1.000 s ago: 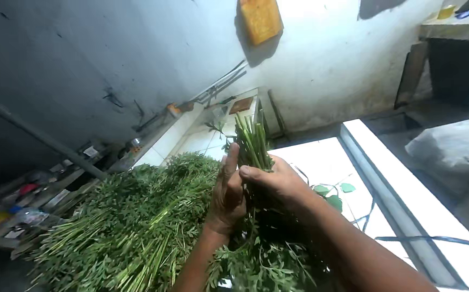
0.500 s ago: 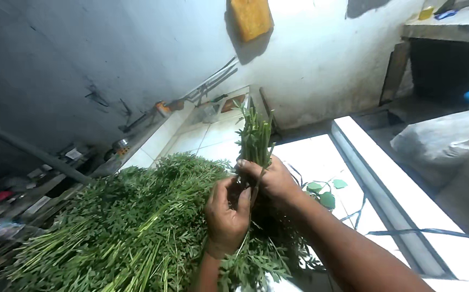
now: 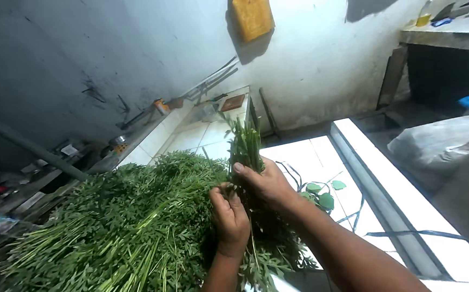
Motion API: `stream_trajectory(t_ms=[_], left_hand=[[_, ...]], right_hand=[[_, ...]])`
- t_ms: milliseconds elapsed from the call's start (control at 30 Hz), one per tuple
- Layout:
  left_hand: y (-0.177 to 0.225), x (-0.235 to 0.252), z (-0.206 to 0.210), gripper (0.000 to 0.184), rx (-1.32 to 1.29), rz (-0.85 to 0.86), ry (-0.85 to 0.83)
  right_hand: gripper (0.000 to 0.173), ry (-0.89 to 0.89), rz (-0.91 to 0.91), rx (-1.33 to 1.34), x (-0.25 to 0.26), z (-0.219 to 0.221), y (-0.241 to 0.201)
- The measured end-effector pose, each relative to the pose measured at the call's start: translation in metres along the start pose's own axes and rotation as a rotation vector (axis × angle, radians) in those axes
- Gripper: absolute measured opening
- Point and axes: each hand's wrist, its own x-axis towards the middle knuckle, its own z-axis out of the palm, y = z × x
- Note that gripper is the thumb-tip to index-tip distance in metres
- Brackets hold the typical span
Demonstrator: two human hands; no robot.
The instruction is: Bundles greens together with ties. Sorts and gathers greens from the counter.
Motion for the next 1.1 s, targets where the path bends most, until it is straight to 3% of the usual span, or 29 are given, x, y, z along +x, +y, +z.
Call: stream_trajectory(t_ms=[100,233,333,433,567,733,867,900,967,1033,1100], left_hand=[[-0.002,0.003,0.001,0.028,-0.079,-0.010,-0.009],[-0.005,0.008,-0.002,0.032,-0.116,0.014,-0.147],[-0.010,0.012,-0.004,0.038,-0.274,-0.056,-0.197],[-0.008,0.010,0.000,0.032,-0.349,-0.123,-0.072],[-0.012,0.009,0.005,0.027,-0.283,-0.060,0.057],[-0.011,0.012,-0.001,0.036,-0.115,0.057,-0.041],[-0.011,0.022,-0.017,0.019,0.043,0.124,-0.044],[-0.007,0.030,-0.023,0.023,0.038,0.124,-0.064],[0.002,0.050,-0.033,0.050,-0.055,0.085,-0.108],[0.018,0.075,-0.039,0.082,-0.273,-0.014,-0.222],[0.034,0.095,-0.040,0.098,-0.510,-0.097,-0.382]], right_hand=[[0.030,-0.068,-0.006,-0.006,-0.001,0.000,0.002],[0.047,-0.124,0.054,-0.025,-0.001,0.003,0.006],[0.036,-0.162,0.091,0.053,-0.001,0.002,0.005],[0.030,-0.187,0.070,0.115,0.000,0.003,0.006],[0.030,-0.169,0.065,0.119,0.001,0.004,0.011],[0.027,-0.166,0.053,0.074,0.001,0.002,0.010],[0.022,-0.126,0.073,0.060,0.003,-0.002,0.010],[0.020,-0.129,0.084,0.059,0.003,-0.002,0.009],[0.020,-0.184,0.093,0.056,0.001,-0.003,0.009],[0.022,-0.324,0.081,0.038,-0.001,-0.002,0.009],[0.025,-0.490,0.077,-0.012,-0.004,0.002,0.011]])
